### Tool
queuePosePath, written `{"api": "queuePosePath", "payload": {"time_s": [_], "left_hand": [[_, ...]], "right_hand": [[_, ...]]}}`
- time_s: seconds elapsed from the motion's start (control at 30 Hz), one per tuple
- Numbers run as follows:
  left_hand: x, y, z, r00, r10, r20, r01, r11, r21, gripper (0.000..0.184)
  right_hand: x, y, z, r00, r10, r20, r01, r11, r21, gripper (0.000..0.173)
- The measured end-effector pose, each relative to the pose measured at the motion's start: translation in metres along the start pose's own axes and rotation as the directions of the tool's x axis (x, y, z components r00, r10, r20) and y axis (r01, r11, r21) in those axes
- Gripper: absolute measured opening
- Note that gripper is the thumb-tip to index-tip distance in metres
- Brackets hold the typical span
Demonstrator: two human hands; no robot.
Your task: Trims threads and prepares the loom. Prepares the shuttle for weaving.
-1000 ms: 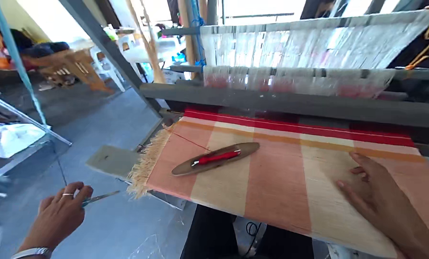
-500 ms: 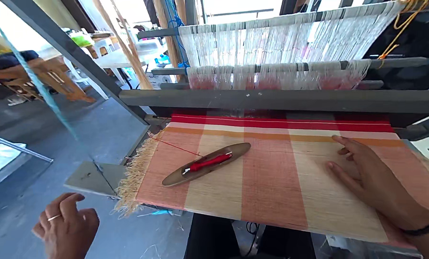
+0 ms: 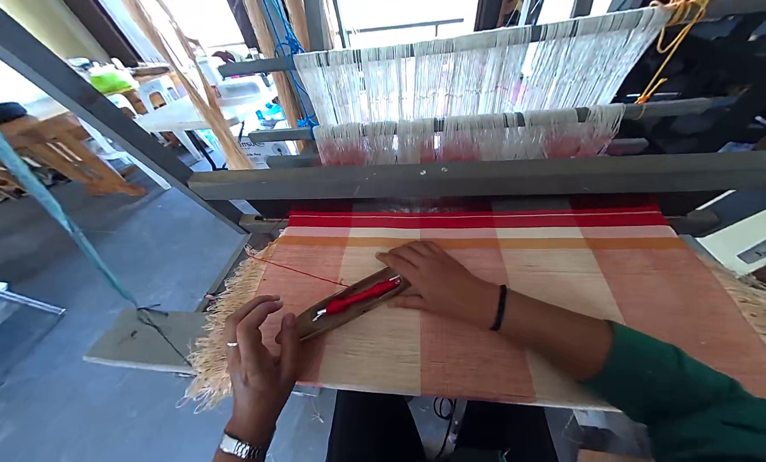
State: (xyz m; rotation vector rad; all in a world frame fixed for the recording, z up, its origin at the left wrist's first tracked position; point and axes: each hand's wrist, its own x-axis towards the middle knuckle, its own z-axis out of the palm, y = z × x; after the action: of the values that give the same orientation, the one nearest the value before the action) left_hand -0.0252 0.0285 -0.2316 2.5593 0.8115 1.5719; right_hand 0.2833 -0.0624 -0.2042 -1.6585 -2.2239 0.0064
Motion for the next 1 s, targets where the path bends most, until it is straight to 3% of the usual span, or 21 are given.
{"api": "queuePosePath", "payload": {"time_s": [0.1,0.2,0.27,0.37,0.5,0.57,0.63,0.7,0.8,0.93,1.0], "left_hand": [[0.002,-0.004,0.002,0.993,-0.066,-0.099,0.058,0.995,-0.083,0.032],[0.015,-0.01,0.012,0.939,-0.207,-0.274,0.127,0.95,-0.284,0.046],[0.034,-0.004,0.021,0.908,-0.299,-0.294,0.162,0.896,-0.412,0.055],[0.067,0.013,0.042,0.955,-0.283,-0.087,0.21,0.854,-0.476,0.062],[0.109,0.047,0.078,0.984,-0.068,0.162,0.136,0.876,-0.463,0.066],[0.123,0.061,0.097,0.976,0.041,0.214,0.075,0.859,-0.506,0.062],[0.127,0.067,0.112,0.965,0.106,0.241,0.059,0.806,-0.588,0.044],[0.124,0.066,0.122,0.963,0.112,0.244,0.079,0.751,-0.656,0.025],[0.114,0.061,0.123,0.966,0.056,0.254,0.122,0.764,-0.633,0.019],[0.114,0.055,0.12,0.904,0.135,0.407,0.203,0.7,-0.685,0.016],[0.116,0.05,0.12,0.823,0.202,0.532,0.273,0.68,-0.68,0.027]], "right_hand": [[-0.006,0.004,-0.002,0.998,0.016,-0.06,-0.016,1.0,0.011,0.059],[-0.014,0.011,-0.019,0.975,0.133,-0.178,-0.113,0.987,0.117,0.057],[-0.014,0.013,-0.036,0.938,0.217,-0.272,-0.174,0.969,0.176,0.057],[-0.019,0.017,-0.062,0.896,0.249,-0.368,-0.201,0.966,0.163,0.059],[-0.027,0.019,-0.088,0.885,0.261,-0.386,-0.197,0.96,0.198,0.059],[-0.03,0.022,-0.097,0.896,0.247,-0.37,-0.17,0.959,0.227,0.061],[-0.033,0.027,-0.104,0.903,0.231,-0.363,-0.141,0.956,0.258,0.058],[-0.038,0.034,-0.111,0.92,0.223,-0.322,-0.125,0.946,0.298,0.055],[-0.044,0.046,-0.117,0.961,0.195,-0.196,-0.108,0.917,0.383,0.053],[-0.046,0.05,-0.118,0.982,0.187,0.011,-0.168,0.858,0.485,0.053],[-0.046,0.054,-0.114,0.989,0.143,0.044,-0.147,0.881,0.449,0.051]]}}
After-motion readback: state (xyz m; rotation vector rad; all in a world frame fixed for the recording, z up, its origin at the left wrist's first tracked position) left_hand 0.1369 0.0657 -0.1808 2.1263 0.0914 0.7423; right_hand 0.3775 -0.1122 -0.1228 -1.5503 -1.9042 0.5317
